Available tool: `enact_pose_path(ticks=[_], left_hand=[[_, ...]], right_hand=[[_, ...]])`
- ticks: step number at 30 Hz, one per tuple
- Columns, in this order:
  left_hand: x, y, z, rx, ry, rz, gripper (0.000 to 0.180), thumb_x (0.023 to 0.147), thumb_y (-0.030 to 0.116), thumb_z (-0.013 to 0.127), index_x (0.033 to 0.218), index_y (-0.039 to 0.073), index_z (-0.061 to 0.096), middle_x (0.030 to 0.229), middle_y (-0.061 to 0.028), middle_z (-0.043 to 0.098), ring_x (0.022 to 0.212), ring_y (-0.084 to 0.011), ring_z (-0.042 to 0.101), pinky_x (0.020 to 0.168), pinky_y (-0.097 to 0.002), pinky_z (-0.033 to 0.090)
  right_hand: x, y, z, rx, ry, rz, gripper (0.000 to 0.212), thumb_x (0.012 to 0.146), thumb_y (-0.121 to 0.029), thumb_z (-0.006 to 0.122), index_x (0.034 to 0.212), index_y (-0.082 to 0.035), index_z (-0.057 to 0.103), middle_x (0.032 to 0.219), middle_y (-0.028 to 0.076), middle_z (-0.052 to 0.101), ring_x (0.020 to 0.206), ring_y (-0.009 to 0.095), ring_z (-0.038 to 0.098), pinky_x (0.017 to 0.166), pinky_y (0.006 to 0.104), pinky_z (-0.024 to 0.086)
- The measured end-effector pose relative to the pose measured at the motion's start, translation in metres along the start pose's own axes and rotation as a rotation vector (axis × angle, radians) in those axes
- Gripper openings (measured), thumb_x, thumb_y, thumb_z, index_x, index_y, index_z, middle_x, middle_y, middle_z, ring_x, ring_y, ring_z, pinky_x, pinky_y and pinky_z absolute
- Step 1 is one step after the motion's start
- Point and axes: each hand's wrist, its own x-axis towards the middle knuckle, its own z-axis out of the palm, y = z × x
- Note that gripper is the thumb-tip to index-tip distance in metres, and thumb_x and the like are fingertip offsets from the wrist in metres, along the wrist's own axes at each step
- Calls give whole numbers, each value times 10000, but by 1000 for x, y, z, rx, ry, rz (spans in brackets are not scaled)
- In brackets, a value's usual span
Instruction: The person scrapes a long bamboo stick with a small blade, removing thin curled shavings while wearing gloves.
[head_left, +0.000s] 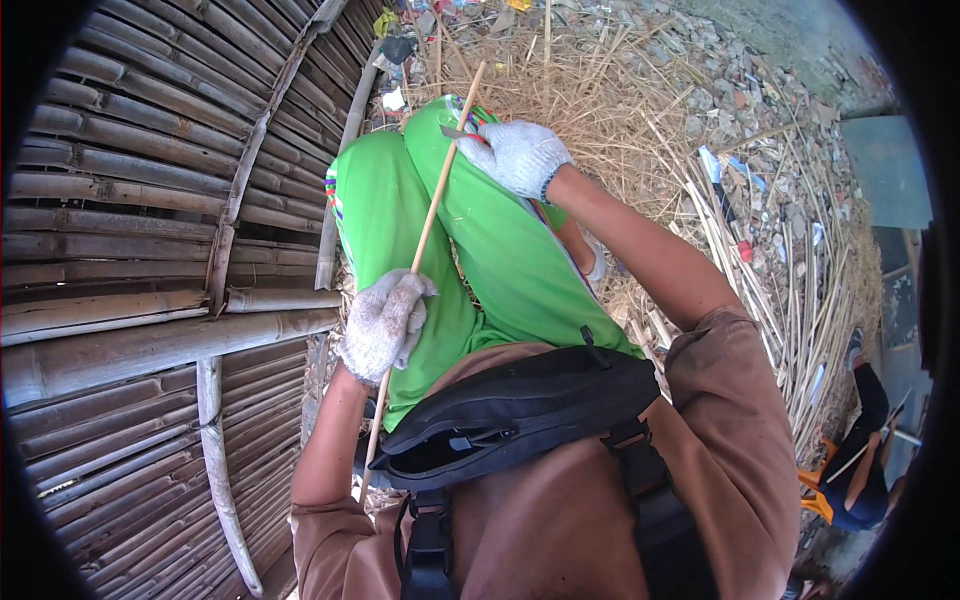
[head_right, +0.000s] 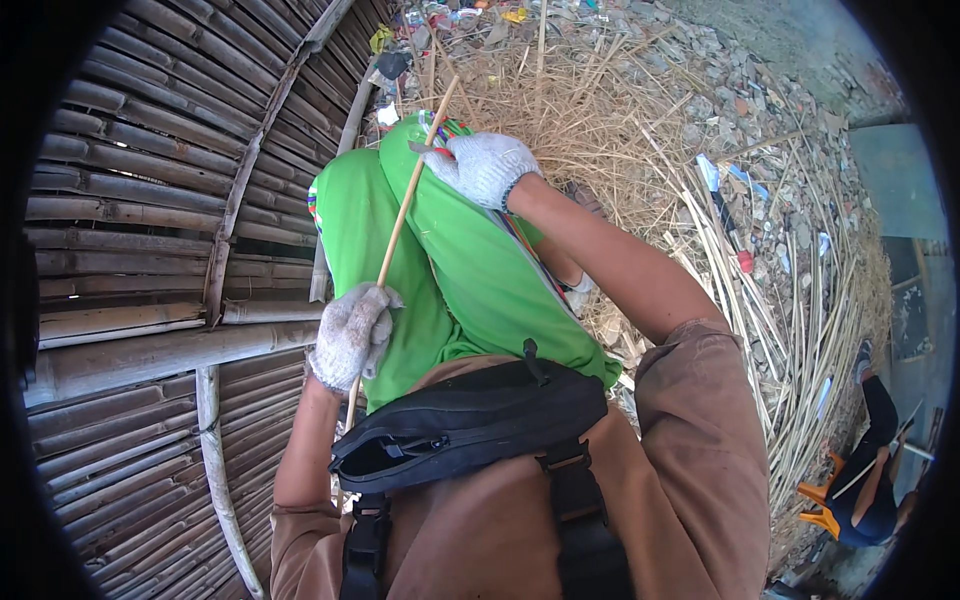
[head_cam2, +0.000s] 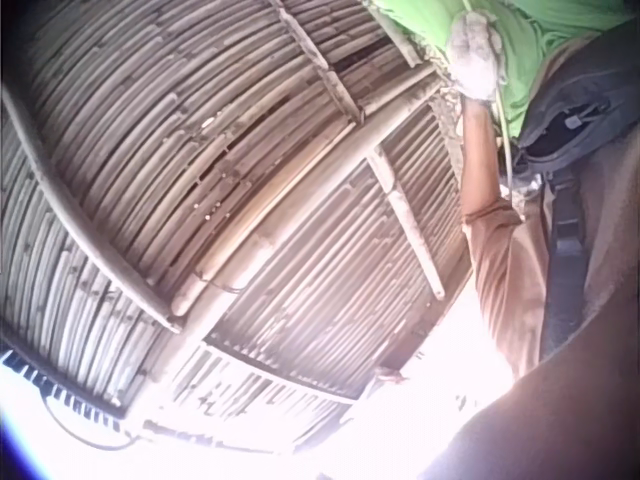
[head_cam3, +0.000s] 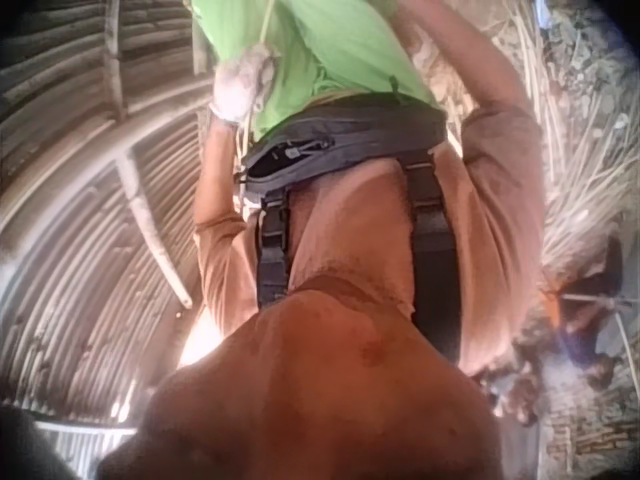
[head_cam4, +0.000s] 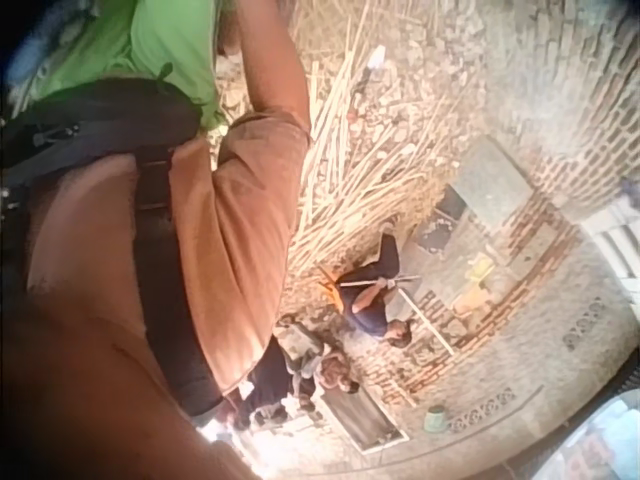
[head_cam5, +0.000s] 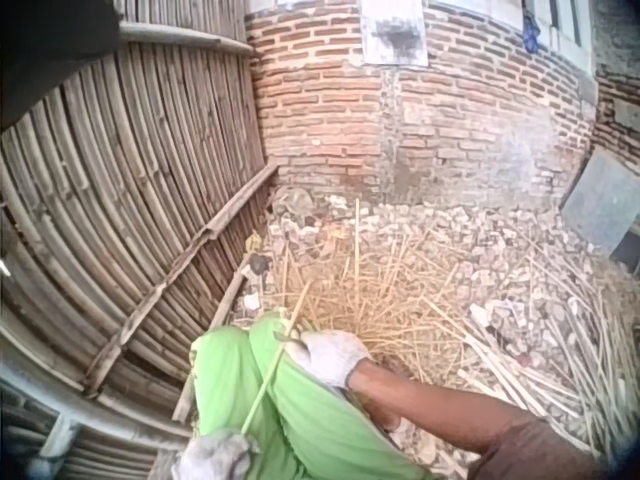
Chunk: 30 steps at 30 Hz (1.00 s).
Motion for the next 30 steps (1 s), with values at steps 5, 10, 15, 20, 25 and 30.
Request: enact_pose_path(ticks=[5, 10, 15, 20, 25, 30], left_hand=[[-19, -10, -3, 228, 85, 67, 378, 1163, 347, 526, 1153, 11, 699, 621, 0, 559, 444, -74, 473, 422, -285, 381], [-56, -14, -4, 161, 76, -25, 371, 1163, 340, 531, 1145, 10, 700, 623, 16, 544, 468, -60, 473, 439, -272, 379], [-98, -48, -20, 384, 86, 150, 415, 1160, 385, 519, 1136, 16, 708, 646, -7, 581, 564, -104, 553, 552, -303, 445], [-112, -80, -30, 265, 108, 95, 408, 1148, 390, 537, 1170, 20, 708, 669, -25, 613, 619, -128, 594, 624, -324, 481], [-86, -54, -13, 546, 277, 262, 247, 1104, 203, 643, 1231, 2, 706, 668, -39, 636, 593, -138, 621, 570, -342, 507], [-23, -36, -12, 644, 278, 435, 258, 1112, 236, 630, 1181, 4, 717, 705, -142, 675, 625, -268, 697, 623, -401, 551]], right_hand=[[-5, -15, -11, -51, -71, 33, 752, 1086, -727, 355, 1030, -115, 790, 1023, 252, 791, 946, 432, 776, 874, 580, 604], [-2, -8, -3, -31, -43, 41, 780, 1083, -743, 342, 1008, -117, 801, 1024, 252, 791, 955, 436, 775, 885, 580, 603], [-2, -5, -5, -46, -37, 6, 737, 1084, -711, 375, 1042, -110, 799, 1039, 253, 790, 974, 447, 771, 894, 586, 599], [0, -4, -6, -36, -57, -16, 691, 1080, -691, 408, 1081, -119, 795, 1063, 247, 790, 974, 450, 770, 895, 583, 602], [1, -4, -3, -42, -36, -20, 692, 1081, -690, 408, 1092, -119, 798, 1062, 248, 789, 968, 448, 770, 896, 581, 605], [0, -5, -6, -56, -36, -15, 728, 1083, -698, 392, 1018, -106, 813, 1005, 264, 785, 946, 450, 772, 888, 588, 605]])
